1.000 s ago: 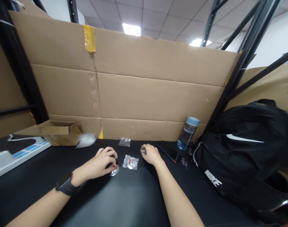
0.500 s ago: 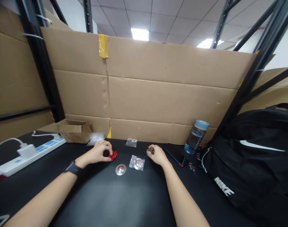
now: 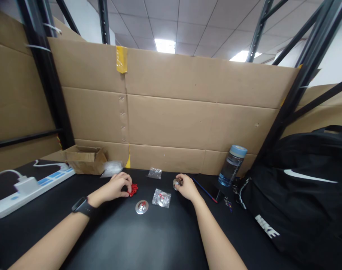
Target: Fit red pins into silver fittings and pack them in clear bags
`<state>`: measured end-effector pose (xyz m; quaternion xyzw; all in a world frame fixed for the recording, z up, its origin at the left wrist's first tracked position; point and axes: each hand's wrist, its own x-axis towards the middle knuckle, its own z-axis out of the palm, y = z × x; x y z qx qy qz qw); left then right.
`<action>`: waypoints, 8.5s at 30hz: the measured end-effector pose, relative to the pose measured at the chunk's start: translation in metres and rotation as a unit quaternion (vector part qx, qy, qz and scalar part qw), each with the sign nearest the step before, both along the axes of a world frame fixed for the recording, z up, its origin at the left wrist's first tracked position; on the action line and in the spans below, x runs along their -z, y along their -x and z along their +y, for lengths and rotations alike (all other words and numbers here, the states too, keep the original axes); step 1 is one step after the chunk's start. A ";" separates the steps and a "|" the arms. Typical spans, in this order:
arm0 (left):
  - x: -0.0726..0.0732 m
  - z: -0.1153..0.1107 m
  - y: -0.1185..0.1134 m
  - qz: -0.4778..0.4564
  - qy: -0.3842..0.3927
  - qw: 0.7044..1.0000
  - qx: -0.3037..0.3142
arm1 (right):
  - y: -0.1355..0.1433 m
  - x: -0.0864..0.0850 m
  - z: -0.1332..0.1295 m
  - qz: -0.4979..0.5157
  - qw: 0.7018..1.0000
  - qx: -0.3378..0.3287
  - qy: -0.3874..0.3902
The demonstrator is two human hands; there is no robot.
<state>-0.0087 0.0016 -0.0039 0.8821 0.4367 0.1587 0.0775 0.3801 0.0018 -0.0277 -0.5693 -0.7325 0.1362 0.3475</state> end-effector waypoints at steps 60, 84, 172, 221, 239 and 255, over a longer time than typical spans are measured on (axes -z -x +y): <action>-0.004 -0.055 -0.079 -0.166 -0.259 0.951 -0.010 | 0.115 -0.026 -0.074 0.230 0.961 -0.150 -0.025; -0.006 -0.058 -0.075 -0.134 -0.026 0.989 0.056 | 0.091 -0.051 -0.079 -0.034 0.980 -0.126 -0.153; 0.019 -0.004 -0.071 0.003 -0.140 0.990 -0.021 | 0.066 -0.057 -0.050 0.524 0.838 -0.065 0.139; -0.003 -0.070 -0.078 0.056 0.056 0.969 0.235 | 0.064 -0.075 -0.095 -0.294 0.936 -0.108 0.160; -0.010 -0.071 -0.076 0.046 0.085 0.961 0.259 | 0.066 -0.045 -0.068 -0.216 0.962 -0.167 0.018; -0.011 -0.068 -0.065 0.080 0.100 0.965 0.227 | 0.092 -0.017 -0.057 -0.205 0.971 -0.066 -0.107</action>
